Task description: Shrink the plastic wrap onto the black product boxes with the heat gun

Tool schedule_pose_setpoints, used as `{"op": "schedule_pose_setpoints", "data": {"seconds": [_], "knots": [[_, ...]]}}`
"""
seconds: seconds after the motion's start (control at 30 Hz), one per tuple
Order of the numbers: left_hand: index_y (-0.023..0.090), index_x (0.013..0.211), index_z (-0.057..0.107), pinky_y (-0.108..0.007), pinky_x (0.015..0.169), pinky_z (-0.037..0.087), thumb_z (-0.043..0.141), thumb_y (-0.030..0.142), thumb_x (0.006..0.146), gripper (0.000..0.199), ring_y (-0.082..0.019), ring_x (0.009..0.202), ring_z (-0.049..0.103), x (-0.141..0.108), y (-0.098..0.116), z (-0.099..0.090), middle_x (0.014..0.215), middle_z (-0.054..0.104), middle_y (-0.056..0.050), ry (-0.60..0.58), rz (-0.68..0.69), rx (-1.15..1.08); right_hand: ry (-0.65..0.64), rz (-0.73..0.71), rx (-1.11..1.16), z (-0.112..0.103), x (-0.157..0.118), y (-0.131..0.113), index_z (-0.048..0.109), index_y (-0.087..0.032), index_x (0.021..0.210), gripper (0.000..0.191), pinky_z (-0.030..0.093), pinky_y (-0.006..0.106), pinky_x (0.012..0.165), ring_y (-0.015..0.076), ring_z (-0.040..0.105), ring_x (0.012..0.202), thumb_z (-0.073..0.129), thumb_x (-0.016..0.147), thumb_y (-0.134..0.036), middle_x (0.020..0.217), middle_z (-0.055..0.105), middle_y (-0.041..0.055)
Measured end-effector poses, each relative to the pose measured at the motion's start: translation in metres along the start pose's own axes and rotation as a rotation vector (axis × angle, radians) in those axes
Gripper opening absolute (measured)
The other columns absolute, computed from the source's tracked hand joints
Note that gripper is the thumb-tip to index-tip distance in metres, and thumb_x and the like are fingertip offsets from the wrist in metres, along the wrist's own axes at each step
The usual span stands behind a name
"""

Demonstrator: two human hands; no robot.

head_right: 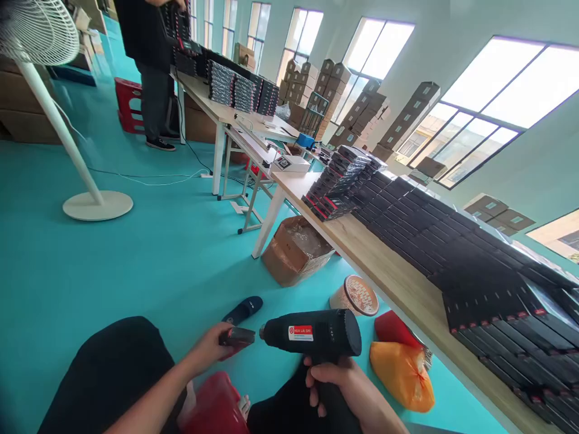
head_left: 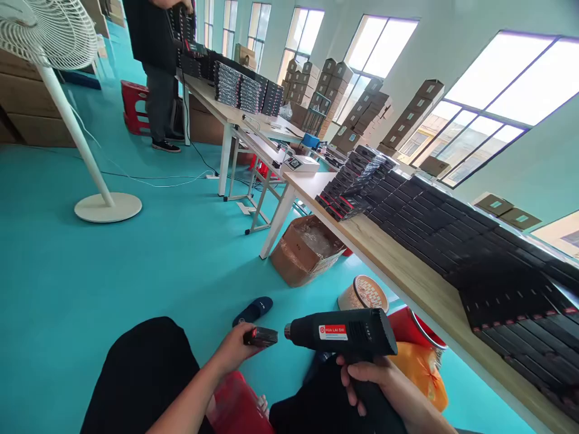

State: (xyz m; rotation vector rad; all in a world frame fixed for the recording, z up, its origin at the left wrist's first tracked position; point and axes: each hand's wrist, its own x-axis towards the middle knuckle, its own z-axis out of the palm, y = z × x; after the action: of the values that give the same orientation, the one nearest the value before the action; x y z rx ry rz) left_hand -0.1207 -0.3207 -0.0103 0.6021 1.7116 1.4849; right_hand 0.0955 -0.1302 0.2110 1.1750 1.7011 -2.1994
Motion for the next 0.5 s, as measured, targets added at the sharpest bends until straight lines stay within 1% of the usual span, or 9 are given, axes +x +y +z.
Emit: {"op": "schedule_pose_setpoints", "data": {"seconds": [0.1,0.17,0.27,0.3,0.37,0.43,0.5], "knots": [[0.017,0.085,0.071,-0.032,0.064,0.044,0.081,0.05,0.064,0.04,-0.02,0.071,0.059,-0.002,0.001,0.001,0.071,0.064,-0.002,-0.025,-0.031,-0.034,-0.02,0.019,0.014,-0.004,0.002,0.006,0.07,-0.012,0.091,0.033,0.045,0.024,0.048,0.0149,0.062,0.057,0.076,0.067,-0.033,0.072,0.068,0.0037],[0.016,0.087,0.071,-0.031,0.059,0.042,0.082,0.043,0.063,0.038,-0.018,0.064,0.058,-0.003,0.004,0.0,0.068,0.064,-0.001,-0.041,-0.075,-0.066,-0.027,0.017,0.042,-0.003,0.006,0.011,0.07,-0.012,0.09,0.033,0.046,0.024,0.048,0.0149,0.062,0.056,0.077,0.066,-0.034,0.072,0.068,0.0041],[0.017,0.091,0.071,-0.03,0.059,0.045,0.083,0.03,0.058,0.037,-0.019,0.062,0.062,-0.004,0.012,-0.002,0.07,0.068,-0.001,0.006,-0.123,-0.18,-0.019,-0.018,0.134,-0.006,0.007,0.019,0.071,-0.011,0.09,0.035,0.045,0.024,0.047,0.0144,0.061,0.057,0.079,0.068,-0.037,0.073,0.067,0.0045],[0.017,0.091,0.071,-0.031,0.061,0.047,0.083,0.027,0.057,0.038,-0.019,0.063,0.064,-0.005,0.015,-0.004,0.071,0.069,-0.001,0.032,-0.13,-0.254,-0.017,-0.023,0.178,-0.009,0.005,0.023,0.072,-0.011,0.091,0.036,0.045,0.023,0.047,0.0139,0.061,0.057,0.079,0.069,-0.039,0.073,0.067,0.0042],[0.017,0.089,0.07,-0.032,0.064,0.051,0.084,0.028,0.059,0.034,-0.02,0.062,0.066,-0.007,0.021,-0.009,0.069,0.071,-0.002,0.091,-0.156,-0.476,-0.016,0.0,0.262,-0.017,-0.003,0.03,0.074,-0.012,0.094,0.037,0.044,0.021,0.047,0.0128,0.061,0.058,0.08,0.071,-0.04,0.073,0.067,0.0036],[0.016,0.085,0.069,-0.033,0.065,0.053,0.08,0.033,0.066,0.027,-0.02,0.059,0.066,-0.01,0.026,-0.016,0.067,0.071,-0.003,0.124,-0.229,-0.741,-0.019,0.057,0.307,-0.024,-0.013,0.036,0.075,-0.012,0.096,0.038,0.043,0.019,0.047,0.0119,0.061,0.058,0.082,0.071,-0.041,0.073,0.067,0.0033],[0.015,0.08,0.069,-0.035,0.065,0.055,0.074,0.037,0.073,0.024,-0.022,0.059,0.068,-0.012,0.029,-0.024,0.067,0.073,-0.007,0.129,-0.33,-0.936,-0.044,0.09,0.304,-0.028,-0.022,0.042,0.075,-0.012,0.097,0.041,0.042,0.02,0.047,0.0122,0.061,0.057,0.082,0.072,-0.043,0.073,0.068,0.0039]]}}
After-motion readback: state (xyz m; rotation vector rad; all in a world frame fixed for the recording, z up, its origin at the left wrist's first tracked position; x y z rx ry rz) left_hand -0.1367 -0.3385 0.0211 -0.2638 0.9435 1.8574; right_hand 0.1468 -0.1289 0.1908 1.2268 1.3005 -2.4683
